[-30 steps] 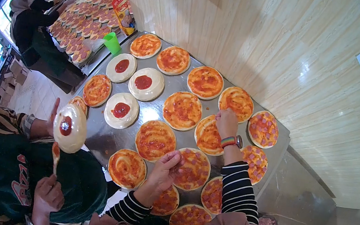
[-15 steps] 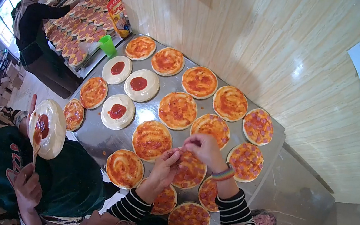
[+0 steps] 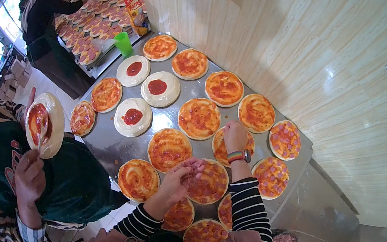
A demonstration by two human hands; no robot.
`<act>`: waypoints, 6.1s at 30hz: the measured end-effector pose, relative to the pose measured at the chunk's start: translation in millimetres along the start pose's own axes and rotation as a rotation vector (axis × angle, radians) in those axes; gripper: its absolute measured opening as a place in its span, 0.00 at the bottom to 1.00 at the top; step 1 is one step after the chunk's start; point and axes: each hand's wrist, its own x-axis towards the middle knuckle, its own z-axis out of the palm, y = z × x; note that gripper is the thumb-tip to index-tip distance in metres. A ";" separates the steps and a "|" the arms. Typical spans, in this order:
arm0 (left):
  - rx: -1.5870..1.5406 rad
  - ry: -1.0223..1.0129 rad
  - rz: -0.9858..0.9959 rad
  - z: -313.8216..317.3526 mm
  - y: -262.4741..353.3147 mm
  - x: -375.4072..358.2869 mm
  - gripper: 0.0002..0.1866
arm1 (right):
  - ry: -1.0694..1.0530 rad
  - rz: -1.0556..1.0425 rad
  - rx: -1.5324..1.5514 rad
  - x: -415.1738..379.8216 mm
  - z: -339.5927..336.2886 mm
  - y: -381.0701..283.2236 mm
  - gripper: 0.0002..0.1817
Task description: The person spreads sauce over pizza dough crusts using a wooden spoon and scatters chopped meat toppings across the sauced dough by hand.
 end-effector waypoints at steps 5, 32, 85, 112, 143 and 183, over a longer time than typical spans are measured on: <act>-0.007 0.043 0.000 3.0 2.9 -2.4 0.15 | 0.019 -0.212 0.023 -18.8 -18.5 -26.7 0.05; 0.025 0.037 0.006 -2.5 5.3 -8.3 0.14 | 0.015 -0.080 -0.237 -22.1 -0.8 -9.9 0.05; -0.059 0.079 -0.037 -1.5 -4.2 -15.3 0.15 | -0.048 0.001 0.039 -89.7 -27.6 -2.2 0.08; 0.458 -0.318 -0.522 30.9 -76.9 -14.6 0.19 | 0.256 0.312 0.176 -230.2 -131.4 -41.0 0.04; 0.146 -0.033 -0.103 -17.4 -7.4 -52.8 0.13 | 0.166 0.013 0.065 -104.9 -38.5 19.9 0.01; 0.178 0.029 -0.064 -4.0 -32.7 -23.4 0.07 | 0.038 0.162 0.082 -94.3 -63.3 63.0 0.10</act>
